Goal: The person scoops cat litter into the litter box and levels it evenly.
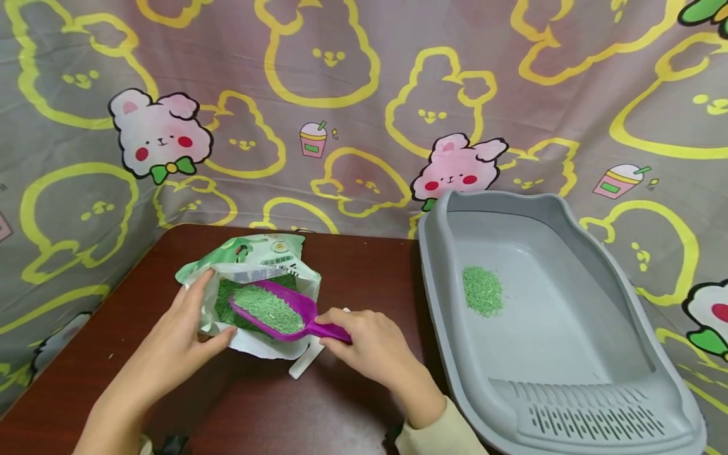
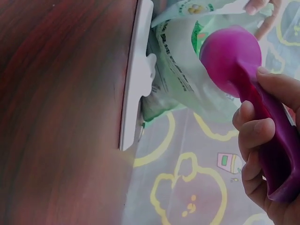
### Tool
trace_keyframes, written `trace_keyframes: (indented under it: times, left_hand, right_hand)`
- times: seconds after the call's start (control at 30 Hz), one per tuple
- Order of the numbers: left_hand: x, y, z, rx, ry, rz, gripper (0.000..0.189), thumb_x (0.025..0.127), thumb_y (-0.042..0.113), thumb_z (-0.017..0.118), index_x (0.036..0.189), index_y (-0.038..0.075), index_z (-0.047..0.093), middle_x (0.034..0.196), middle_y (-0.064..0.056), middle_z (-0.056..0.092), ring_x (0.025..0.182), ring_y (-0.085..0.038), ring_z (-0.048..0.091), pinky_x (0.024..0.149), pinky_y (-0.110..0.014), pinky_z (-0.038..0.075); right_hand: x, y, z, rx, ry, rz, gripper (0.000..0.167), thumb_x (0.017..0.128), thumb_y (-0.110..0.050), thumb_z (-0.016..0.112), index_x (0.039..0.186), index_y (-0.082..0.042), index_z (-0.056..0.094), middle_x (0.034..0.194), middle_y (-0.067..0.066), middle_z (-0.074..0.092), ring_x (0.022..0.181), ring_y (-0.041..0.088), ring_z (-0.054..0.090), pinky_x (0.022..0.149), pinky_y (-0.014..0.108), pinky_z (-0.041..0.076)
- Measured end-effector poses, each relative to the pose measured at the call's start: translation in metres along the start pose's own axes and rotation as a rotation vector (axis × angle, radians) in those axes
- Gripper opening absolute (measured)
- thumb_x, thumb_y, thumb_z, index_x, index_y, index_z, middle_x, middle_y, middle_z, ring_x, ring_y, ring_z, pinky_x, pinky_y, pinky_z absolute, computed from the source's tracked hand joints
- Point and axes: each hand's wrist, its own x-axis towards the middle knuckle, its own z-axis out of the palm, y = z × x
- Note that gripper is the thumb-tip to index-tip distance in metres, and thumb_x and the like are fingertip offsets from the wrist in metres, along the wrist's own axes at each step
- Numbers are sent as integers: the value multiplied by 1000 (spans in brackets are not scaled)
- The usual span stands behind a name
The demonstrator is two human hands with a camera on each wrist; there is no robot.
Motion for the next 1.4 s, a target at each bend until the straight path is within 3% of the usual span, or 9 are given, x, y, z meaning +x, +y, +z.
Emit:
trace_keyframes:
  times: [0.5, 0.73, 0.83, 0.93, 1.07, 1.4]
  left_hand:
    - [-2, 1, -2, -1, -13, -9, 97, 81, 20, 80, 154, -3, 20, 144, -32, 36, 113, -44, 53, 90, -65, 44]
    - [-2, 4, -4, -1, -59, -22, 97, 84, 22, 78, 155, -3, 16, 146, -33, 34, 86, -30, 60, 78, -53, 52]
    - [-1, 4, -5, 2, -56, -22, 97, 84, 22, 78, 155, -3, 16, 146, -33, 34, 86, -31, 60, 80, -55, 51]
    - [1, 5, -4, -14, -59, -19, 97, 84, 20, 77, 155, -4, 16, 148, -33, 33, 102, -39, 59, 89, -60, 48]
    - [2, 4, -3, -54, -76, -21, 95, 84, 17, 76, 154, -5, 17, 150, -33, 31, 129, -47, 44, 101, -66, 39]
    - [0, 4, -10, -57, -100, -40, 95, 85, 17, 75, 155, -4, 14, 155, -31, 27, 138, -48, 36, 105, -66, 35]
  right_hand:
    - [-12, 0, -15, 41, 12, 23, 28, 84, -29, 80, 110, -24, 71, 86, -8, 76, 59, 1, 48, 54, 16, 38]
    - [-17, -1, -23, 17, 56, 32, 29, 82, -32, 82, 109, -26, 72, 85, -9, 75, 59, 2, 51, 54, 16, 39]
    - [-18, -1, -26, 16, 58, 39, 30, 82, -33, 81, 109, -26, 71, 86, -8, 76, 59, 2, 51, 53, 16, 39]
    - [-19, -1, -30, 14, 53, 64, 30, 82, -33, 81, 109, -26, 71, 86, -8, 75, 59, 3, 50, 52, 17, 39]
    - [-22, -3, -35, 9, 34, 108, 30, 81, -32, 82, 109, -28, 72, 83, -9, 73, 58, 3, 47, 51, 18, 38]
    - [-25, -7, -43, 19, 43, 112, 30, 82, -28, 82, 110, -28, 72, 67, -14, 61, 55, 1, 40, 49, 18, 35]
